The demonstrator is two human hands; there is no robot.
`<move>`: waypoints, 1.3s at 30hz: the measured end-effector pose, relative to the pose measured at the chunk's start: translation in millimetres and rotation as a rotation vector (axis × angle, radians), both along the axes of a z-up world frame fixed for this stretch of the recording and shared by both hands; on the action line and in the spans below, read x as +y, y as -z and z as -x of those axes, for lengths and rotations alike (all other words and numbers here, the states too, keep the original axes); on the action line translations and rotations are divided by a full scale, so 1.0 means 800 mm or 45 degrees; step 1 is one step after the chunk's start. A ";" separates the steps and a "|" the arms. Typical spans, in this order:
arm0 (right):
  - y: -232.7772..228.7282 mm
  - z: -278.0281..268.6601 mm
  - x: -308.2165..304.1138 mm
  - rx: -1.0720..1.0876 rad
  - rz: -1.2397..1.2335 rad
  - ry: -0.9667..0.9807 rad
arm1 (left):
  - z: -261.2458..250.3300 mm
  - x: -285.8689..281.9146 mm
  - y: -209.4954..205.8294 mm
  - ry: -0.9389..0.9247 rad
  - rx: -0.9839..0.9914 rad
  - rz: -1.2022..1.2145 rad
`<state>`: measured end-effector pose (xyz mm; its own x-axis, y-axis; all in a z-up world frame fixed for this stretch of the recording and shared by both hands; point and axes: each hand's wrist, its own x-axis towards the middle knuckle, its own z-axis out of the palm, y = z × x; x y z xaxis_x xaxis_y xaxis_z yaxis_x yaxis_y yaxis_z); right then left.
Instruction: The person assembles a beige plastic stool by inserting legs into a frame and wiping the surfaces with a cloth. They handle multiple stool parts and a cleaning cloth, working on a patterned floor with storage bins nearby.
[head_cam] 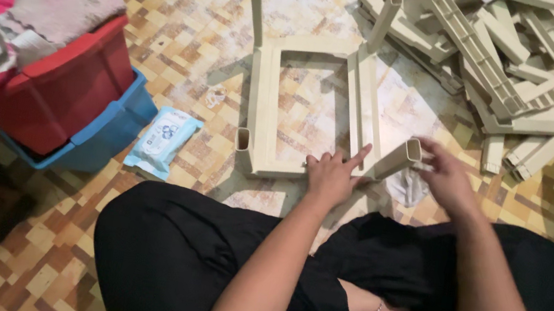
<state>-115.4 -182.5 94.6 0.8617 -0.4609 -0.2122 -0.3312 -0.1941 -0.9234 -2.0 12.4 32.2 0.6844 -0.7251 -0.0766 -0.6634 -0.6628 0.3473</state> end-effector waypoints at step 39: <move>-0.113 -0.031 0.044 -0.669 -0.029 0.017 | -0.010 -0.017 -0.010 -0.008 0.038 -0.015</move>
